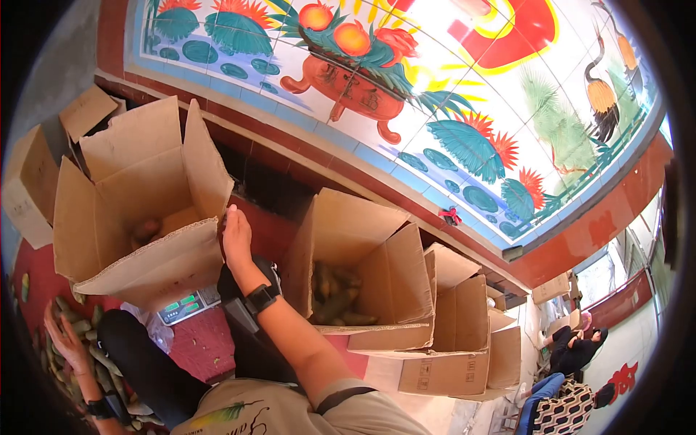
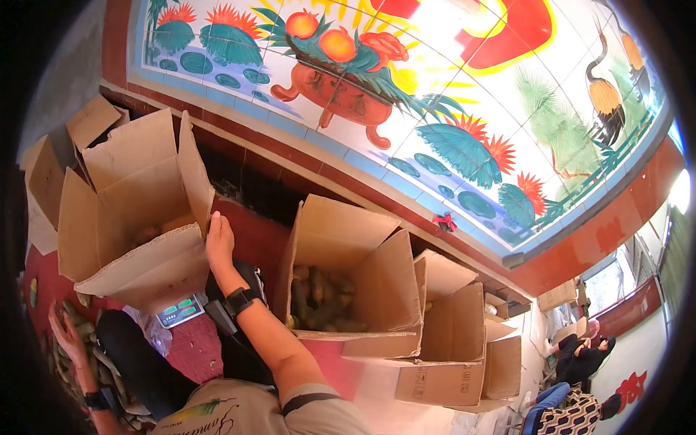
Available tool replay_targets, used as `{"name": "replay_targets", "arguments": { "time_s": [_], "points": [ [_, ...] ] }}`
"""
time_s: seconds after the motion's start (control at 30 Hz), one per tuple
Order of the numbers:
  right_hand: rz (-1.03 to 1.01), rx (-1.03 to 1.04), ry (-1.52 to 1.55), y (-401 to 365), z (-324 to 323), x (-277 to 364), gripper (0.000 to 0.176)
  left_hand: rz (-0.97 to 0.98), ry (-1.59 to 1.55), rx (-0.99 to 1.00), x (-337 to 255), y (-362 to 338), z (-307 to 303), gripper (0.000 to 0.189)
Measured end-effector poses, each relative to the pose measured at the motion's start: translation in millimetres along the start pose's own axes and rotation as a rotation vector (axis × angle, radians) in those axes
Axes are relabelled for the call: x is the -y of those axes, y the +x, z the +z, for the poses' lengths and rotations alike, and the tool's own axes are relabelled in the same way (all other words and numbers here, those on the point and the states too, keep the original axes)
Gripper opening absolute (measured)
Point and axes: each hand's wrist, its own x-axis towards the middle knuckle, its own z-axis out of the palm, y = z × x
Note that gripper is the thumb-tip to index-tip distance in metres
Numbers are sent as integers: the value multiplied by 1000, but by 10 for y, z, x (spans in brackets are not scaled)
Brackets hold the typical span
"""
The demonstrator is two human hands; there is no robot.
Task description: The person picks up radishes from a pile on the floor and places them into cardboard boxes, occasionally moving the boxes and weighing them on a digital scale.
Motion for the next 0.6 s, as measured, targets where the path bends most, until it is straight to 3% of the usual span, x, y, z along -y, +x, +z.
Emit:
{"name": "replay_targets", "arguments": {
  "time_s": [0.13, 0.2, 0.33, 0.43, 0.6],
  "points": [
    [-13, 10, -10, -28, -10, 42, 42, -43, 366, 36, 1504, -1040, 385, 35],
    [24, 45, -40, -4, -39, -2, 42, -224, 335, 306, 1405, -1298, 297, 37],
    [-1, 32, -46, -24, -12, 14, 42, -377, 215, 485, 1364, -1717, 237, 40],
    [45, 50, -51, -33, -17, 39, 42, -590, 319, 802, 1441, -2056, 239, 42],
    [15, 12, -44, -43, 5, 59, 41, -541, 348, 1030, 1902, -2912, 381, 41]
  ]
}}
